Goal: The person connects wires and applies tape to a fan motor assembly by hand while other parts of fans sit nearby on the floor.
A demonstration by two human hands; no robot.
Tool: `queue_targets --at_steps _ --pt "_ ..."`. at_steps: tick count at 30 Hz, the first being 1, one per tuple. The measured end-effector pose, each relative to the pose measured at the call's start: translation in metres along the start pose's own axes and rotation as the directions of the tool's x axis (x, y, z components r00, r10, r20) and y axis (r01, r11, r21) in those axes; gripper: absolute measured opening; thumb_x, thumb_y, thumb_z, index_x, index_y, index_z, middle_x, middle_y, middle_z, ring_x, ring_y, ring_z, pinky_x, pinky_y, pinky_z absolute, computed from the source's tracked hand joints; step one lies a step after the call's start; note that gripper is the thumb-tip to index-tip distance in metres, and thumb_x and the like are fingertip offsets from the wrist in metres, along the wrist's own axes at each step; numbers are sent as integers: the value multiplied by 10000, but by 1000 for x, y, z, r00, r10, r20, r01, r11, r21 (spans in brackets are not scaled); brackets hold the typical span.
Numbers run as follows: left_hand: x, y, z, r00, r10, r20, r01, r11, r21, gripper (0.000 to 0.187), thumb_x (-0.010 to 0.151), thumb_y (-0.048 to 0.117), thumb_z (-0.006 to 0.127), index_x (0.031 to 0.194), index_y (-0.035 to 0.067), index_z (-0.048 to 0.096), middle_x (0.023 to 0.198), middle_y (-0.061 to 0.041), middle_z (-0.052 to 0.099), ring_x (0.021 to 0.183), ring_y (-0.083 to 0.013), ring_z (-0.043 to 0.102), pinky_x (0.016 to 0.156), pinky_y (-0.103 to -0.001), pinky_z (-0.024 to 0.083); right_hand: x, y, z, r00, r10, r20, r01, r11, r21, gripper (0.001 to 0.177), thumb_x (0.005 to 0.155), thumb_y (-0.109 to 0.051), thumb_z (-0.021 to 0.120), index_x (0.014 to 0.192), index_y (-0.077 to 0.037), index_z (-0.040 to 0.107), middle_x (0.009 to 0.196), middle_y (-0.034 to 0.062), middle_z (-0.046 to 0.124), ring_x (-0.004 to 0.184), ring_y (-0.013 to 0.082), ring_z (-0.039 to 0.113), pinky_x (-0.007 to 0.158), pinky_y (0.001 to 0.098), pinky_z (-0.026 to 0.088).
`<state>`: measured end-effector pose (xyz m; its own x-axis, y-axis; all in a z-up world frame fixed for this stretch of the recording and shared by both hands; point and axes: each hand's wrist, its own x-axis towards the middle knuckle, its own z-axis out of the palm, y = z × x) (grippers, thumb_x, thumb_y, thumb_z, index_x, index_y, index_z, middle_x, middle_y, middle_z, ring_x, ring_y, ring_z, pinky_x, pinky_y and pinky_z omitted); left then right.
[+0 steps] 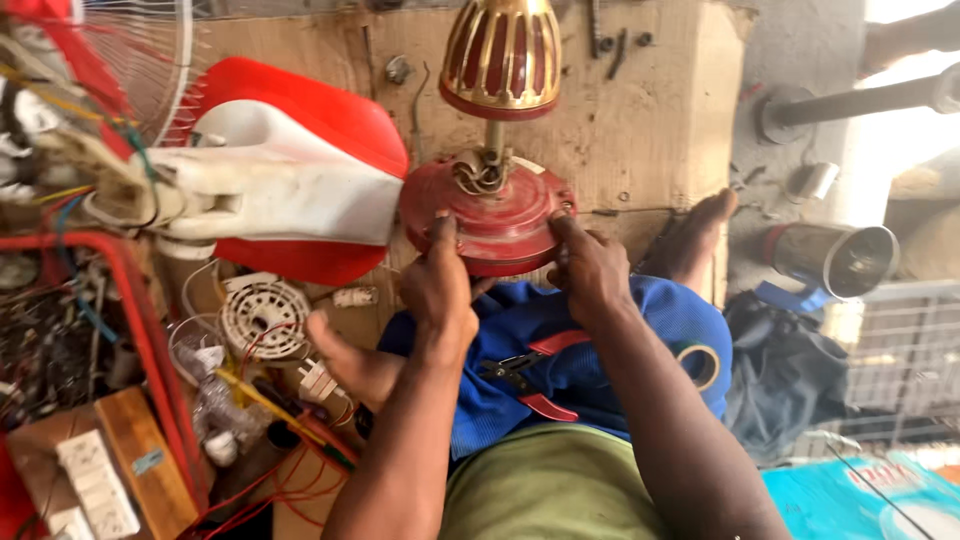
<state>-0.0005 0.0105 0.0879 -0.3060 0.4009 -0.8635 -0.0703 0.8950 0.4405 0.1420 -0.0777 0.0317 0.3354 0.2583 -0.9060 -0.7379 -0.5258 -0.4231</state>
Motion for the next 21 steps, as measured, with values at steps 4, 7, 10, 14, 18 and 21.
queue_targets --at_steps 4,7,10,14,18,21 --pt "-15 2 8 997 -54 -48 57 997 48 664 868 520 694 1126 -92 718 1086 -193 756 862 -287 778 566 -395 665 -8 -9 9 995 -36 -91 34 999 -23 257 915 -264 714 970 -19 656 714 12 602 561 114 572 509 277 530" --pt "-24 -8 18 998 -10 59 16 995 -96 660 903 443 720 1149 -166 656 1123 -223 695 929 -296 760 628 -447 663 -2 -12 8 993 -72 -90 78 995 59 291 928 -271 683 1006 10 672 760 37 656 582 132 605 513 282 516" --pt "-26 -10 23 987 -9 161 27 993 -112 586 888 425 668 1283 -3 600 1185 -175 705 935 -279 765 649 -447 694 4 -6 1 993 -76 -85 85 991 103 307 931 -282 667 1025 10 688 803 51 687 606 139 630 524 277 517" --pt "-29 -5 29 980 1 200 15 997 -78 604 906 409 651 1338 -8 577 1248 -178 677 978 -257 749 669 -463 694 7 -4 2 991 -91 -101 106 983 152 337 959 -307 688 1042 20 689 812 54 654 608 130 579 510 280 463" --pt "-27 4 34 982 -19 186 34 996 -81 620 895 389 656 1362 0 529 1247 -175 665 982 -282 743 653 -483 684 9 -5 3 994 -31 -104 48 985 164 359 968 -340 667 1096 -5 652 842 32 659 666 114 614 556 271 507" --pt "-26 8 37 984 -47 170 60 996 -68 636 907 372 667 1382 -9 485 1238 -169 633 993 -283 736 649 -491 700 12 -4 2 993 -45 -110 59 990 125 386 970 -343 660 1178 -19 632 876 32 658 716 138 603 572 293 484"
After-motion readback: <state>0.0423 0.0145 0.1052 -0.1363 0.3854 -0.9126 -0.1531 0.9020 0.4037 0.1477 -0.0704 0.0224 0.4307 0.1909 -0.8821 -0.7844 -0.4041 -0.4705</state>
